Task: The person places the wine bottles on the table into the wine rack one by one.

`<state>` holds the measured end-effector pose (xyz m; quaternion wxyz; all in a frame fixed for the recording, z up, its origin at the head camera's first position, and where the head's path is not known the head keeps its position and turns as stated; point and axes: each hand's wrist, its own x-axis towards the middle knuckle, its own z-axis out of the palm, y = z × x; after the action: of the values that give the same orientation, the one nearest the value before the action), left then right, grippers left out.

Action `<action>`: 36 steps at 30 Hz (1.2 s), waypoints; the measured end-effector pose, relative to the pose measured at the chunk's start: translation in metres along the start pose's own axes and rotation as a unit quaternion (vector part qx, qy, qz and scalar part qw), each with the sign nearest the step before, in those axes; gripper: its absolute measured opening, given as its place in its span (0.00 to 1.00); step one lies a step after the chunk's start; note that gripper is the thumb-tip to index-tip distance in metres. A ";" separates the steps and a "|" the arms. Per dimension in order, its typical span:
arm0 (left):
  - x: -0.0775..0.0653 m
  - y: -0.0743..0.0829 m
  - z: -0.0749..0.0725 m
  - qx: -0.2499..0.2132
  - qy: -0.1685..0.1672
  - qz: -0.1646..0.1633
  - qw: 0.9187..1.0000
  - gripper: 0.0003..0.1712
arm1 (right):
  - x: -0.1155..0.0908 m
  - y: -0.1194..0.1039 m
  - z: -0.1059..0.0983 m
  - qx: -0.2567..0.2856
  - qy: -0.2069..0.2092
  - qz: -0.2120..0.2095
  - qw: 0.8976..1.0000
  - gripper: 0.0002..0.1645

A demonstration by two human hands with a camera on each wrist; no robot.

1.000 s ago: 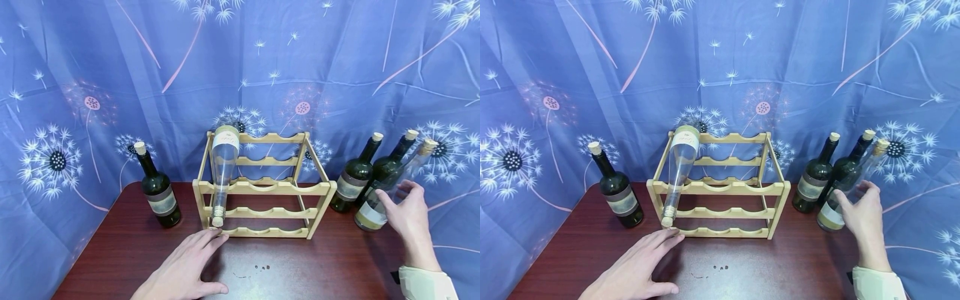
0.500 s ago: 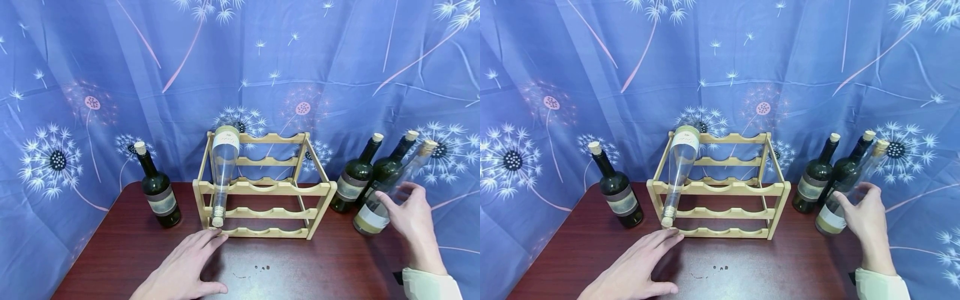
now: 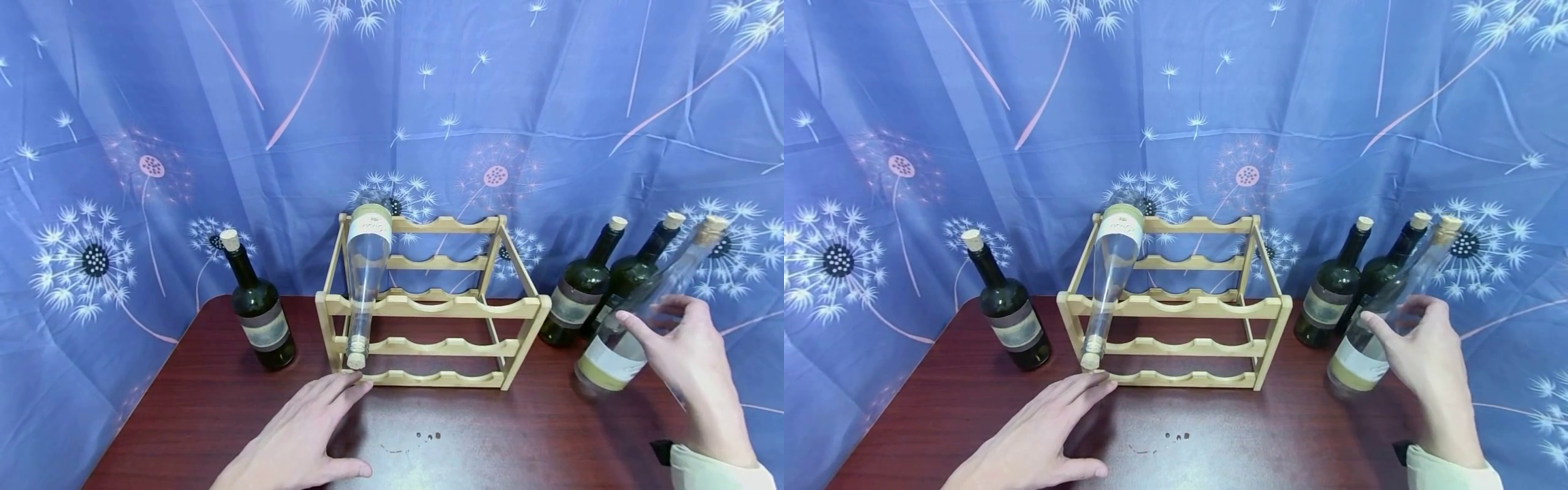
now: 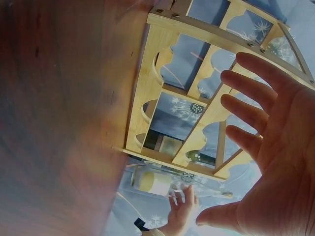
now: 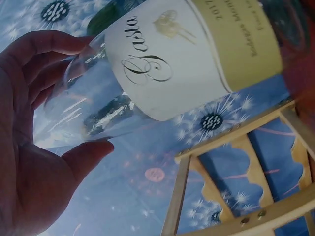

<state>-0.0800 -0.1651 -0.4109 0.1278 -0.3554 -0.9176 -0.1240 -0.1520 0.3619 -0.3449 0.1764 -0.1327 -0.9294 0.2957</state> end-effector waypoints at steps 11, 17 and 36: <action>0.001 -0.001 0.001 0.001 0.002 0.002 1.000 0.58 | -0.022 -0.028 -0.018 -0.028 -0.019 -0.040 0.999 0.53; 0.000 -0.001 0.001 0.000 -0.001 0.000 1.000 0.58 | -0.035 -0.042 -0.022 -0.030 -0.013 -0.065 0.997 0.50; 0.000 0.002 -0.001 -0.001 -0.009 -0.007 1.000 0.58 | -0.067 -0.073 -0.021 0.036 -0.017 -0.140 0.989 0.30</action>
<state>-0.0781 -0.1641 -0.4093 0.1179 -0.3505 -0.9210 -0.1223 -0.0938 0.2914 -0.3025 0.2051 0.0106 -0.9305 0.3033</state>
